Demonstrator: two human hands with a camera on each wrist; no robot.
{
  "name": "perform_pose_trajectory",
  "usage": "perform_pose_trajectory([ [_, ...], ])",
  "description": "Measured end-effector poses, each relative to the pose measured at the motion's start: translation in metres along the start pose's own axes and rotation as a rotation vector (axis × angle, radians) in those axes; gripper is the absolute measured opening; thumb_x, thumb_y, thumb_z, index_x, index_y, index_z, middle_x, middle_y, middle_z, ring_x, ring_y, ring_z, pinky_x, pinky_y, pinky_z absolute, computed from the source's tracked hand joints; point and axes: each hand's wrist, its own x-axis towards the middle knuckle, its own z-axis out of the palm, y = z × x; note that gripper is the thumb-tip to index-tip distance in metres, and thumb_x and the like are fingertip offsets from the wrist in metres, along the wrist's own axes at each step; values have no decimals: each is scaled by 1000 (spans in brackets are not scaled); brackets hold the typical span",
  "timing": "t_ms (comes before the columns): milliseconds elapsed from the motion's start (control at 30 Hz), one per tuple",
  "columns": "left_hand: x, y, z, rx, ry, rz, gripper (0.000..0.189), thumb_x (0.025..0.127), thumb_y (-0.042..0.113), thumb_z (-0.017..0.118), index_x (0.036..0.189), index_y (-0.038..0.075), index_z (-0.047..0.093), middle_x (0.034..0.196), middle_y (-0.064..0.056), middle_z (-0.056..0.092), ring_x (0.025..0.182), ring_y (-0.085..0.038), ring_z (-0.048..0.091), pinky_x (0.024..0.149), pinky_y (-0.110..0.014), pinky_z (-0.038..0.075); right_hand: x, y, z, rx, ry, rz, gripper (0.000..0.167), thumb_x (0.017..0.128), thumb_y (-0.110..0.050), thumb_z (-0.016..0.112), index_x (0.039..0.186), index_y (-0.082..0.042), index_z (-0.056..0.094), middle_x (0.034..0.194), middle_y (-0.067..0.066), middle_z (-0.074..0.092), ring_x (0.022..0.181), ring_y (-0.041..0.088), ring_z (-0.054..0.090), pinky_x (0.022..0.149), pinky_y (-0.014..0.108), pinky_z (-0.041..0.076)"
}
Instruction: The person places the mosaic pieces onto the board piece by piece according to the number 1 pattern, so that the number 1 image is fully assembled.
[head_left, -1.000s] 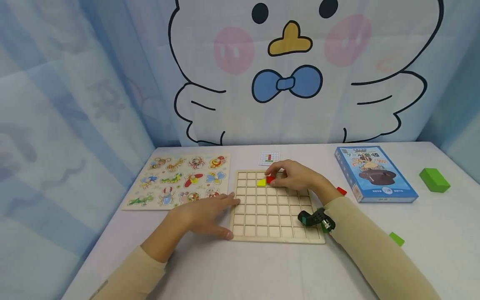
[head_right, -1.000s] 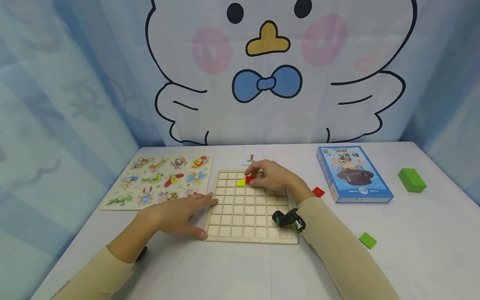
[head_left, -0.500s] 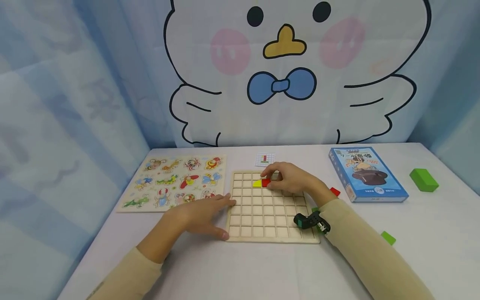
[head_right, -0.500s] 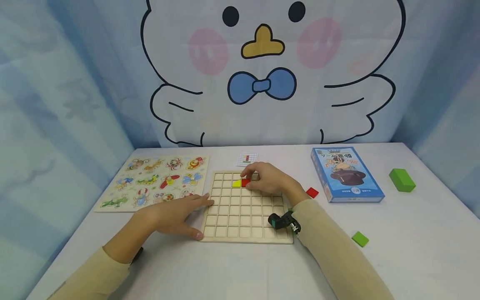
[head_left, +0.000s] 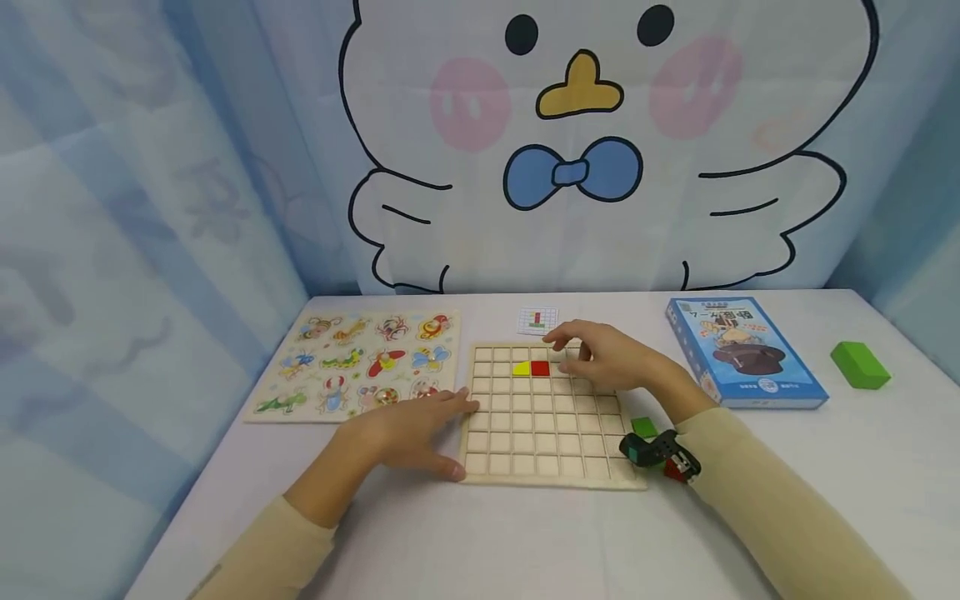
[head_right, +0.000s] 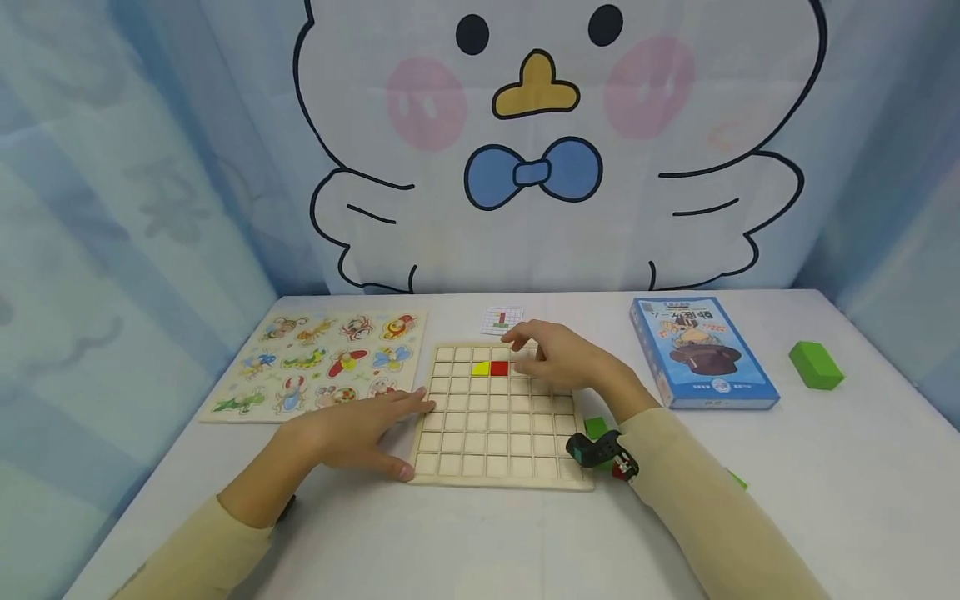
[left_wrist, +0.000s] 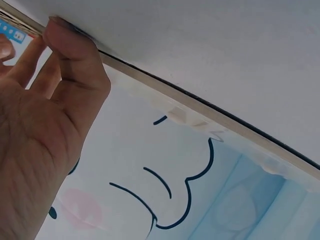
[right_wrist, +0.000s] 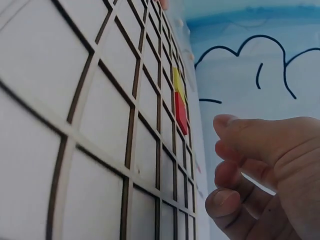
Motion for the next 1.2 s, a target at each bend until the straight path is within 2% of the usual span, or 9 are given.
perform_pose_trajectory([
  [100, 1, 0, 0, 2, -9, -5, 91, 85, 52, 81, 160, 27, 36, 171, 0, 22, 157, -24, 21, 125, -50, 23, -10, 1, -7, -16, -7, 0, 47, 99, -16, 69, 142, -7, 56, 131, 15, 62, 85, 16, 61, 77, 35, 53],
  [200, 3, 0, -1, 8, -1, 18, 90, 86, 48, 82, 160, 27, 36, 171, 1, 23, 157, -23, 20, 124, -50, 24, -21, 1, -19, -52, -6, -5, 47, 98, -15, 71, 142, -7, 57, 128, 15, 64, 83, 15, 61, 75, 34, 53],
  [300, 5, -3, -3, 2, 4, 49, 89, 87, 46, 81, 161, 26, 35, 171, 1, 21, 158, -23, 18, 124, -50, 25, -33, -1, -32, -93, -5, -2, 46, 97, -14, 73, 140, -9, 58, 124, 13, 65, 81, 15, 60, 70, 32, 53],
  [433, 7, -3, -3, 7, -14, 69, 91, 87, 45, 81, 162, 26, 32, 173, 2, 16, 158, -24, 18, 124, -51, 25, -53, -2, -47, -118, -1, 43, 47, 94, -13, 76, 138, -13, 61, 125, 11, 65, 82, 16, 59, 61, 30, 53],
  [567, 6, 0, -3, 23, -27, 46, 91, 87, 42, 82, 162, 28, 32, 173, 4, 14, 157, -24, 20, 124, -50, 26, -67, 1, -53, -111, 25, 85, 47, 93, -13, 77, 138, -15, 61, 129, 10, 63, 83, 18, 58, 54, 30, 53],
  [767, 3, 3, -5, 6, -56, -4, 96, 82, 41, 86, 162, 30, 33, 173, 6, 14, 158, -23, 18, 123, -56, 23, -81, 7, -55, -141, 40, 91, 47, 91, -13, 79, 136, -15, 63, 131, 10, 62, 82, 16, 58, 57, 27, 53],
  [1000, 2, 7, -8, -14, -60, -26, 104, 74, 62, 84, 160, 30, 36, 172, 6, 17, 157, -24, 21, 123, -52, 26, -96, 8, -61, -218, 41, 118, 49, 90, -15, 81, 135, -18, 64, 130, 5, 62, 81, 12, 58, 59, 25, 51],
  [1067, 3, 7, -6, -14, -46, -34, 101, 76, 66, 81, 160, 30, 38, 172, 5, 18, 157, -23, 21, 123, -53, 26, -100, 8, -63, -222, 53, 133, 49, 89, -16, 82, 135, -20, 64, 127, 3, 63, 80, 13, 58, 59, 25, 52],
  [1200, 5, 10, -1, 3, -14, -46, 94, 81, 63, 78, 159, 30, 38, 172, 6, 18, 156, -24, 25, 121, -59, 27, -110, 11, -64, -218, 76, 124, 51, 89, -15, 82, 136, -19, 63, 127, 3, 64, 79, 13, 57, 58, 24, 51],
])
